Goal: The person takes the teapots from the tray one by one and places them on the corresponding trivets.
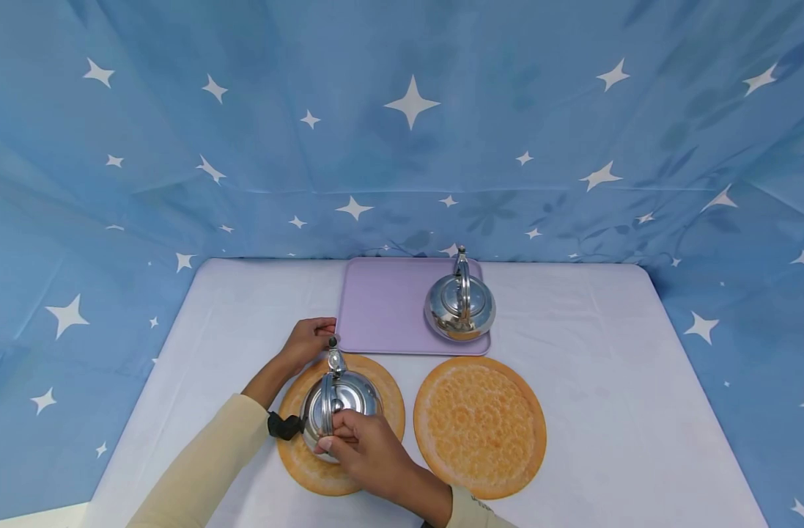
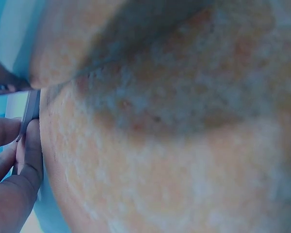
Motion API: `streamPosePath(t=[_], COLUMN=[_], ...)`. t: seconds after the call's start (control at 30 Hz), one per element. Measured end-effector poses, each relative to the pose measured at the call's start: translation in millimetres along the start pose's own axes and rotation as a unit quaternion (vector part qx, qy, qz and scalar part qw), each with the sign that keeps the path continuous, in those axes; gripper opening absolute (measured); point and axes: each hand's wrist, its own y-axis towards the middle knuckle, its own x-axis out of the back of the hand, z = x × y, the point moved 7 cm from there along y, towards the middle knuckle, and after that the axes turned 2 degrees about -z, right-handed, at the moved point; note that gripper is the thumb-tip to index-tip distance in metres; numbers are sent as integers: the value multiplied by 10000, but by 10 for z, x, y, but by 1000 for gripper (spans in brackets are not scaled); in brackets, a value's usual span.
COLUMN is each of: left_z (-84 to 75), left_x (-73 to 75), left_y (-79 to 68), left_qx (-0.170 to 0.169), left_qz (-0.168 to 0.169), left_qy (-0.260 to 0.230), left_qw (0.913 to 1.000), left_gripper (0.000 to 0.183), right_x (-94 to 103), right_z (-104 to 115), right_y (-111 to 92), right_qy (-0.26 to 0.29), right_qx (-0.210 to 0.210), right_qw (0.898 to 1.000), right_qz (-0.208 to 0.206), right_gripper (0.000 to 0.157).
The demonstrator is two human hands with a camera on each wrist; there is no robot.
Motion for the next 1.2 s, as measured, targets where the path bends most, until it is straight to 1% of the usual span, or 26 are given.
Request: streamPosePath(t=[0.27, 0.63, 0.83, 0.9, 1.0, 1.1, 1.2], left_z=[-5, 24, 21, 19, 17, 8, -2], left_x=[-13, 21, 22, 20, 15, 10, 4], left_y=[-7, 17, 12, 10, 11, 9, 5], left_qx=[7, -37, -53, -51, -37, -32, -67], left_qz=[-5, -44, -14, -8, 2, 5, 12], left_qy=[133, 96, 180, 203, 175, 112, 120], left_qw=[9999, 9999, 9998, 9998, 9998, 9999, 9999], left_gripper=[43, 42, 42, 42, 42, 42, 42], right_x=[4, -3, 28, 48, 86, 132, 168], right_z=[-5, -37, -39, -26, -14, -14, -10], right_y=[-14, -19, -37, -36, -27, -22, -18], right_qy=[82, 474, 506, 509, 514, 433, 322], right_qx=[-51, -127, 183, 221, 97, -146, -288], right_qw=[9999, 9987, 9983, 9982, 9980, 9978, 9975], right_qz=[-103, -141, -206, -245, -345, -470, -554], right_gripper=[11, 16, 14, 14, 16, 19, 20])
